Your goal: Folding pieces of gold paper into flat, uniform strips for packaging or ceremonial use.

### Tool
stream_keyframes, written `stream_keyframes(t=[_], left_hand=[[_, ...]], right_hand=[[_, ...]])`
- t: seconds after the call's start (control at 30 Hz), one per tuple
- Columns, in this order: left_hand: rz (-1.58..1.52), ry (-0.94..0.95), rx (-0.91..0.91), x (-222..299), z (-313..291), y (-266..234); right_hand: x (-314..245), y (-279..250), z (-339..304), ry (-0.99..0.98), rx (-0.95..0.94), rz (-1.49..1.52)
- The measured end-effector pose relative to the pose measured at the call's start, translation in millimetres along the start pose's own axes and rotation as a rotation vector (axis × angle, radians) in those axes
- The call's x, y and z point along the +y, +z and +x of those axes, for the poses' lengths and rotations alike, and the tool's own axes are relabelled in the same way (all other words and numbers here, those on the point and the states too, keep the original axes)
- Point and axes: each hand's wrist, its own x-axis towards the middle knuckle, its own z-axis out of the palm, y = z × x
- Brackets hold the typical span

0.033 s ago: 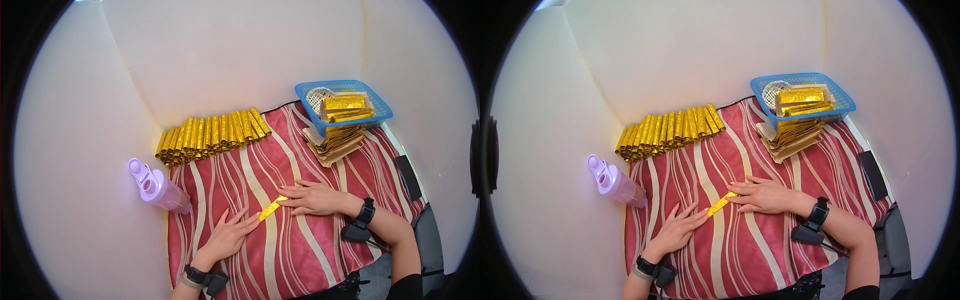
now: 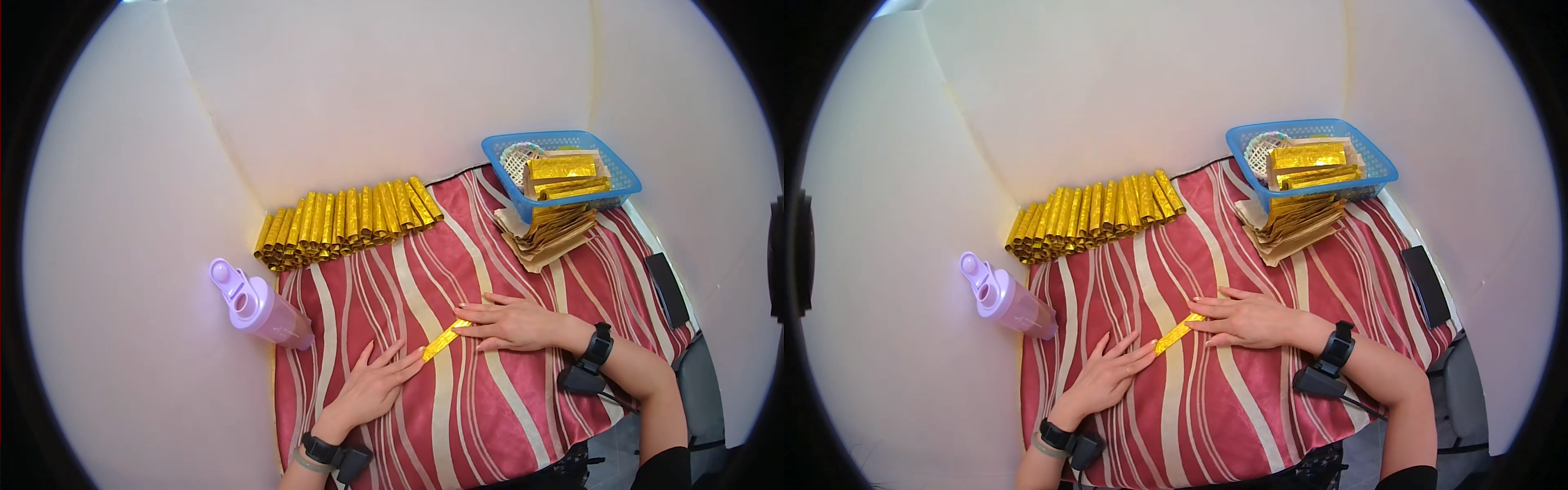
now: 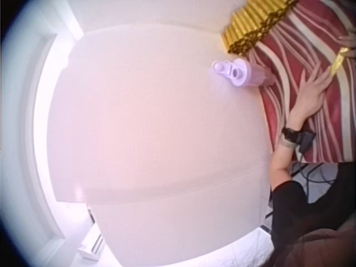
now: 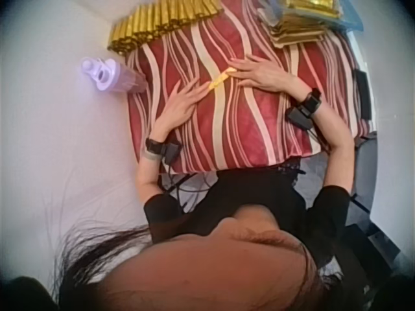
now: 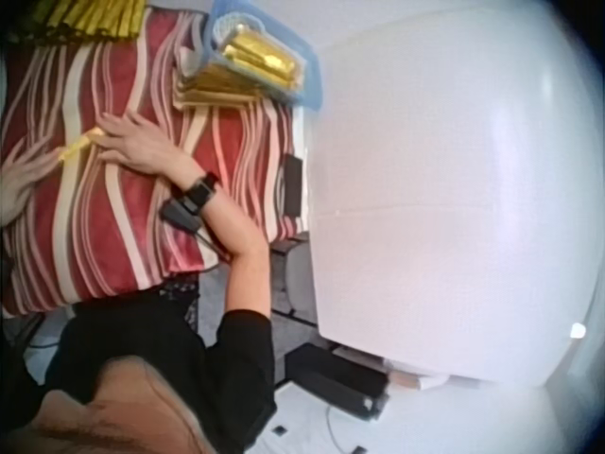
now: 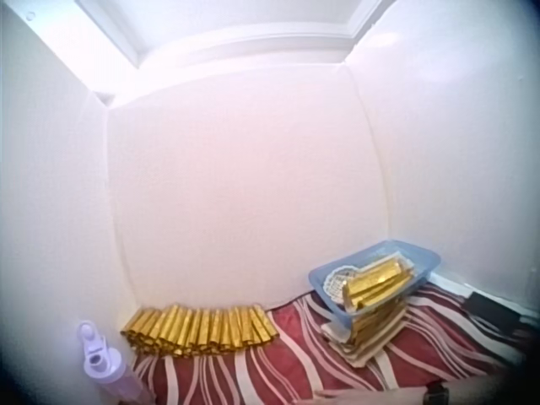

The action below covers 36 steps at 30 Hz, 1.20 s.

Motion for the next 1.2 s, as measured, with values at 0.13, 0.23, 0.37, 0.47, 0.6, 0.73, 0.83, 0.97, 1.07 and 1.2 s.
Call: stream_keyframes(t=[0.13, 0.23, 0.37, 0.47, 0.6, 0.73, 0.83, 0.97, 1.07, 1.2], left_hand=[[-0.087, -0.014, 0.042, -2.2, -3.5, 1.4], [-0.034, 0.013, 0.05, -4.8, -4.2, 2.3], [-0.043, 0.04, 0.052, 0.3, 2.6, -1.6], [-0.01, 0.028, 0.036, 1.3, 0.9, -1.1], [0.007, 0.033, 0.053, 3.8, 0.2, -1.9], [-0.021, 0.011, 0.057, 0.8, -2.8, -0.7], [-0.012, 0.015, 0.072, -1.8, -2.7, -0.6], [-0.027, 0.042, 0.061, -2.5, -1.3, 0.1], [0.007, 0.047, 0.076, -1.2, 0.4, -0.9], [0.007, 0.022, 0.066, 0.5, -0.9, 0.4]], right_hand=[[-1.0, -1.7, 1.7, 0.015, 0.005, 0.051], [-9.2, -7.3, 3.8, 0.037, -0.012, 0.01], [-34.1, -4.5, 16.4, -0.012, -0.026, -0.036], [-62.8, 28.2, 33.2, -0.096, 0.102, 0.048], [-45.0, 17.9, 19.7, -0.065, 0.08, 0.12], [-16.7, 0.1, -2.8, 0.066, 0.028, -0.022], [-13.2, -6.1, -9.1, 0.087, 0.0, -0.089], [-29.9, -14.2, -1.3, 0.083, 0.01, -0.245], [-45.0, -2.9, 17.2, 0.052, 0.025, -0.251], [-39.8, 12.7, 20.8, -0.072, 0.039, 0.013]])
